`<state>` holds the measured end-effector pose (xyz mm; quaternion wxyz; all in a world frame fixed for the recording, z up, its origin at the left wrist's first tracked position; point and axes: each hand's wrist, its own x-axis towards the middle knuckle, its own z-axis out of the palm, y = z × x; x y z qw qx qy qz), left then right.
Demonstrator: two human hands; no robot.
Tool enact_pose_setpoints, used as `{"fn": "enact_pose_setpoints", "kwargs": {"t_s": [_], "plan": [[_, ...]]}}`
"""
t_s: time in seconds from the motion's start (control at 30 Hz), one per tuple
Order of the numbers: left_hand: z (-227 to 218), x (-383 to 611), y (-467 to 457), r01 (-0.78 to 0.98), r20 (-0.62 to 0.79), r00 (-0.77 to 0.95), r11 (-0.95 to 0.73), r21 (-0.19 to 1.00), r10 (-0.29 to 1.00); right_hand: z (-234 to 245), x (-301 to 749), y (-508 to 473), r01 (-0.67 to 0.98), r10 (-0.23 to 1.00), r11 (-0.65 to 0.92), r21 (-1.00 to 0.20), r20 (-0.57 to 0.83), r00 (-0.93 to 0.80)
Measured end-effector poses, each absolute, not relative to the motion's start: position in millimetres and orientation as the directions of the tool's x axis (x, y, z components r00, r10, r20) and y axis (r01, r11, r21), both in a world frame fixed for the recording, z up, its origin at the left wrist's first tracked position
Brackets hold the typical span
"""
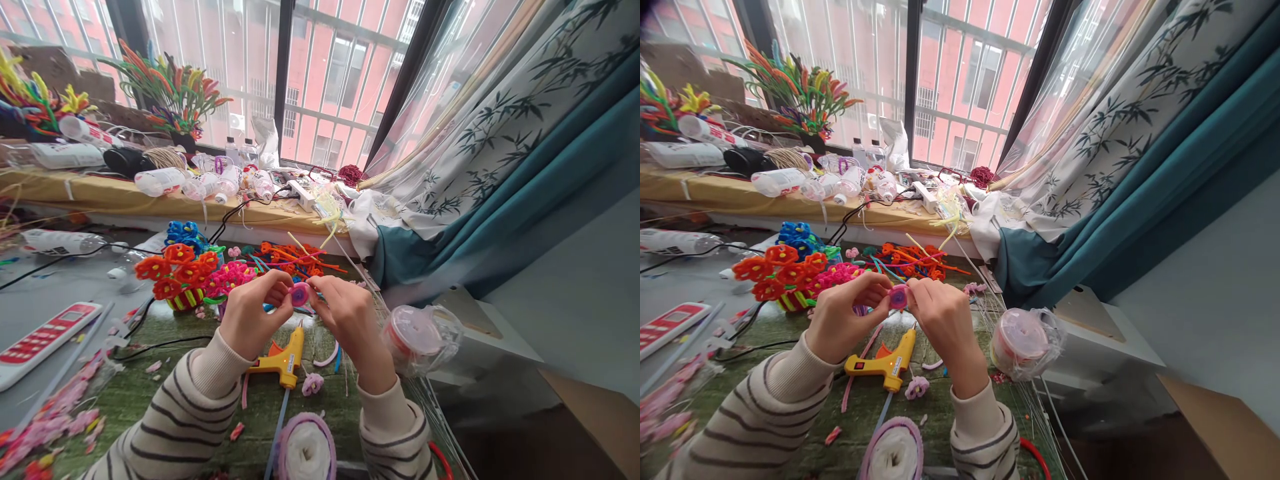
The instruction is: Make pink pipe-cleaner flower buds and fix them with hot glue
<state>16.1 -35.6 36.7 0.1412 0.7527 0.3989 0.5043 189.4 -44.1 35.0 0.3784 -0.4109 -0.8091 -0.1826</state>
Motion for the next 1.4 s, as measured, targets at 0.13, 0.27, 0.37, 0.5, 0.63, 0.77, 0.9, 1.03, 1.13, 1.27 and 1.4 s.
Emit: {"fn": "enact_pose_setpoints", "kwargs": {"t_s": [0.13,0.27,0.37,0.5,0.63,0.77,0.9,1.03,1.13,1.27,1.4], "plan": [[36,16,-36,0.465,0.652,0.186,-0.650,0.601,0.736,34,188,-43,0.812,0.535,0.583,0.020,0.743,-0.403],[34,16,-35,0.464,0.657,0.189,-0.656,0.595,0.729,33,186,-43,0.822,0.513,0.566,0.072,0.749,-0.419],[33,15,-35,0.459,0.655,0.190,-0.656,0.599,0.731,33,187,-43,0.827,0.486,0.554,0.095,0.770,-0.414],[33,14,-34,0.463,0.646,0.175,-0.641,0.612,0.743,32,191,-43,0.828,0.473,0.559,0.047,0.802,-0.365],[34,13,-35,0.450,0.650,0.164,-0.643,0.620,0.742,33,194,-42,0.818,0.574,0.543,-0.188,0.794,-0.199],[34,14,-36,0.430,0.661,0.162,-0.655,0.622,0.733,39,191,-44,0.633,0.798,0.468,-0.616,0.603,-0.003],[36,15,-36,0.425,0.657,0.168,-0.656,0.624,0.735,44,189,-45,0.413,0.902,0.419,-0.809,0.421,-0.091],[38,15,-37,0.418,0.648,0.167,-0.648,0.636,0.743,43,190,-43,0.351,0.914,0.404,-0.845,0.382,-0.135],[37,15,-37,0.383,0.627,0.176,-0.639,0.667,0.759,41,190,-42,0.291,0.923,0.384,-0.876,0.369,-0.108],[32,15,-36,0.365,0.613,0.169,-0.627,0.688,0.772,40,188,-42,0.150,0.943,0.332,-0.931,0.326,-0.064],[31,15,-35,0.346,0.611,0.159,-0.623,0.701,0.776,38,184,-43,0.118,0.935,0.353,-0.928,0.353,-0.022]]}}
